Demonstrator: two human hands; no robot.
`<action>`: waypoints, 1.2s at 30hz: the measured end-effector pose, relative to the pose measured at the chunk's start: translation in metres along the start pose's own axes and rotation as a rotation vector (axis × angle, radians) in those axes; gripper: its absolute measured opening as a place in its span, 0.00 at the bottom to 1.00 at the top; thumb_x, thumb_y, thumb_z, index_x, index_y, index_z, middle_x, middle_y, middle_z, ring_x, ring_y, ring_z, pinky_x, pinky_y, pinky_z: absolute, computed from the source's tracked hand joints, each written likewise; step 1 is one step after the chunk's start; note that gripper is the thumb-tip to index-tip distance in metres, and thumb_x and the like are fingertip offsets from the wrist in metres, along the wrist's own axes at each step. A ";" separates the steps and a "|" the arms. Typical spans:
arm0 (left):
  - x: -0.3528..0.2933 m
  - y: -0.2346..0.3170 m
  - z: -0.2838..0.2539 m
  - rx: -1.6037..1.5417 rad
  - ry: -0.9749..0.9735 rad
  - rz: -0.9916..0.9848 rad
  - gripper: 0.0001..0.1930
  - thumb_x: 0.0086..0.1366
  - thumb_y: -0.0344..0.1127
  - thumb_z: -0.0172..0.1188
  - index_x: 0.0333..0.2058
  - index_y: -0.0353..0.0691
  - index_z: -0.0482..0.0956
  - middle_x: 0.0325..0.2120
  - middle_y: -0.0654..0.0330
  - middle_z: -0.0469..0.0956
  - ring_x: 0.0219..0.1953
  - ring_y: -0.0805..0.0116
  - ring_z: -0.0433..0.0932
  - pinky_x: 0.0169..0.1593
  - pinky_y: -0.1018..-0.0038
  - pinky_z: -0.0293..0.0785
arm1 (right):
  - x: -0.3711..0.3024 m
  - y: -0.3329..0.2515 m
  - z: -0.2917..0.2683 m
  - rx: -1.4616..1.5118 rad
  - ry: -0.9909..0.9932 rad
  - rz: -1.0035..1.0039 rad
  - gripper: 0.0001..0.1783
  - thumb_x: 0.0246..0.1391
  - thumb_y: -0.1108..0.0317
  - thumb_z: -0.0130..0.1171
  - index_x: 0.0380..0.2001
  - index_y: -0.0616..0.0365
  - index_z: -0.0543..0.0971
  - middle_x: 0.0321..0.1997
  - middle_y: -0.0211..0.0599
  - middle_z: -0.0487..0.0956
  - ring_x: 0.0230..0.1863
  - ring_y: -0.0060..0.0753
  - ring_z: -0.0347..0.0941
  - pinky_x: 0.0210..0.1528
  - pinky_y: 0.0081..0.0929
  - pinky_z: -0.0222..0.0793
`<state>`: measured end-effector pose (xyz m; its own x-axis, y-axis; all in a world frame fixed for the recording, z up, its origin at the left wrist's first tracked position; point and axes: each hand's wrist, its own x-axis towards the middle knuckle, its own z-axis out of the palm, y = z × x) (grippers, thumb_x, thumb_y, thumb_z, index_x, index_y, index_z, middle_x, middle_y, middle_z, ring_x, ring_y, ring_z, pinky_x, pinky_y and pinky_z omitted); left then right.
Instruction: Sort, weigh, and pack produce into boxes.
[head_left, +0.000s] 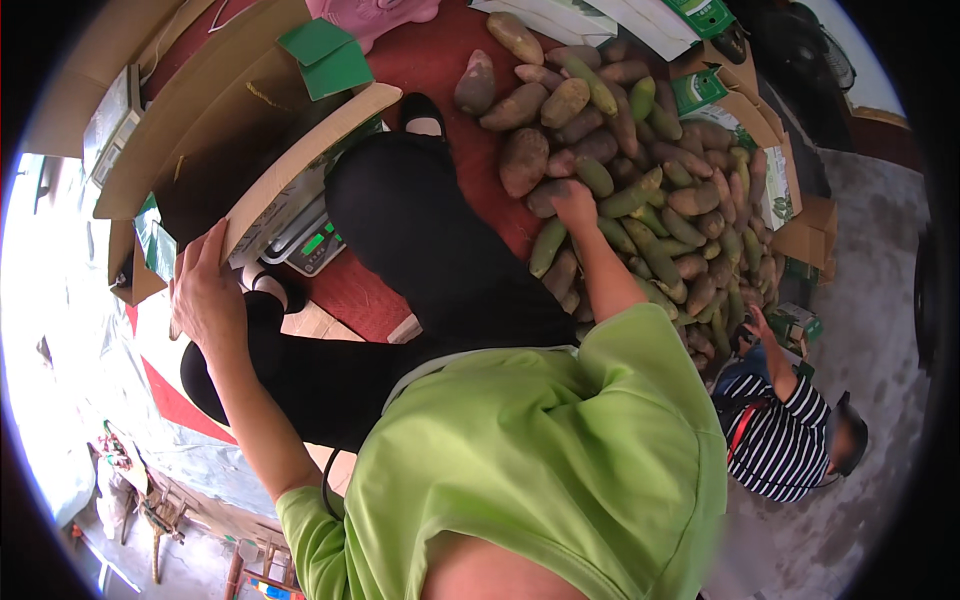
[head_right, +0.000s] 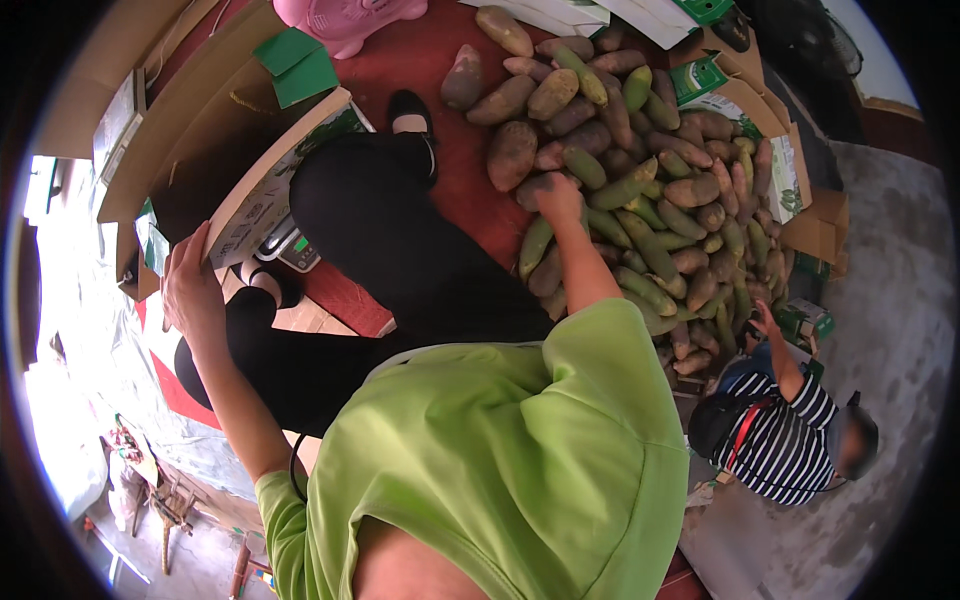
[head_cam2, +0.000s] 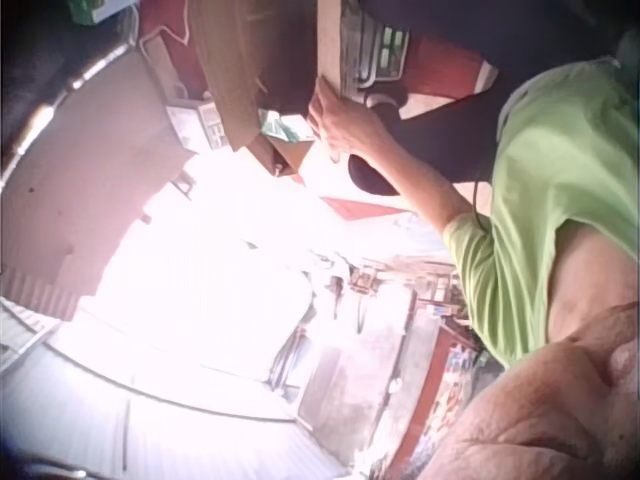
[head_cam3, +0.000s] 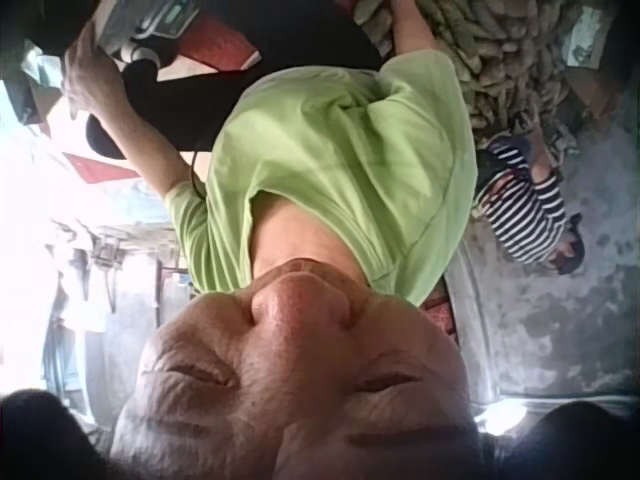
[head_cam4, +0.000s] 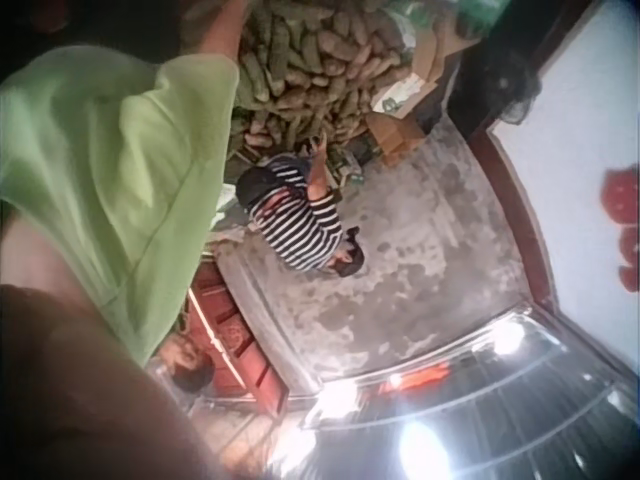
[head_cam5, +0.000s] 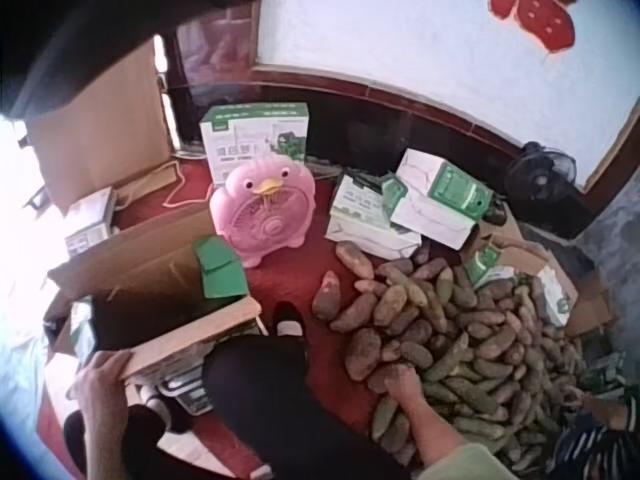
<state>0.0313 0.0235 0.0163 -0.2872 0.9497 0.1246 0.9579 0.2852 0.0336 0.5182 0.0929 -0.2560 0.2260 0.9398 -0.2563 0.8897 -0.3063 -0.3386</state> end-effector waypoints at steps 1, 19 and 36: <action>-0.001 -0.001 0.000 0.007 -0.003 -0.004 0.22 0.53 0.23 0.53 0.46 0.52 0.78 0.41 0.68 0.77 0.45 0.66 0.75 0.49 0.68 0.68 | -0.006 0.014 0.001 -0.076 -0.020 0.081 0.33 0.37 0.58 0.65 0.49 0.57 0.71 0.46 0.50 0.74 0.51 0.53 0.68 0.53 0.41 0.65; 0.005 0.008 0.002 0.001 0.052 -0.020 0.22 0.49 0.22 0.57 0.43 0.52 0.79 0.39 0.68 0.78 0.45 0.65 0.74 0.50 0.69 0.68 | -0.044 0.095 0.023 0.115 -0.116 0.630 0.46 0.31 0.53 0.73 0.56 0.49 0.63 0.59 0.39 0.65 0.60 0.45 0.62 0.53 0.49 0.65; 0.002 -0.005 -0.001 0.012 0.102 0.056 0.16 0.52 0.27 0.53 0.40 0.50 0.79 0.36 0.69 0.77 0.41 0.67 0.74 0.44 0.69 0.67 | -0.031 0.029 0.016 0.126 -0.066 0.182 0.42 0.29 0.65 0.73 0.49 0.68 0.66 0.49 0.53 0.72 0.52 0.49 0.70 0.51 0.37 0.66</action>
<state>0.0262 0.0242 0.0178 -0.2304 0.9463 0.2266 0.9722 0.2339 0.0116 0.5307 0.0527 -0.2723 0.3483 0.8567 -0.3804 0.7790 -0.4903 -0.3909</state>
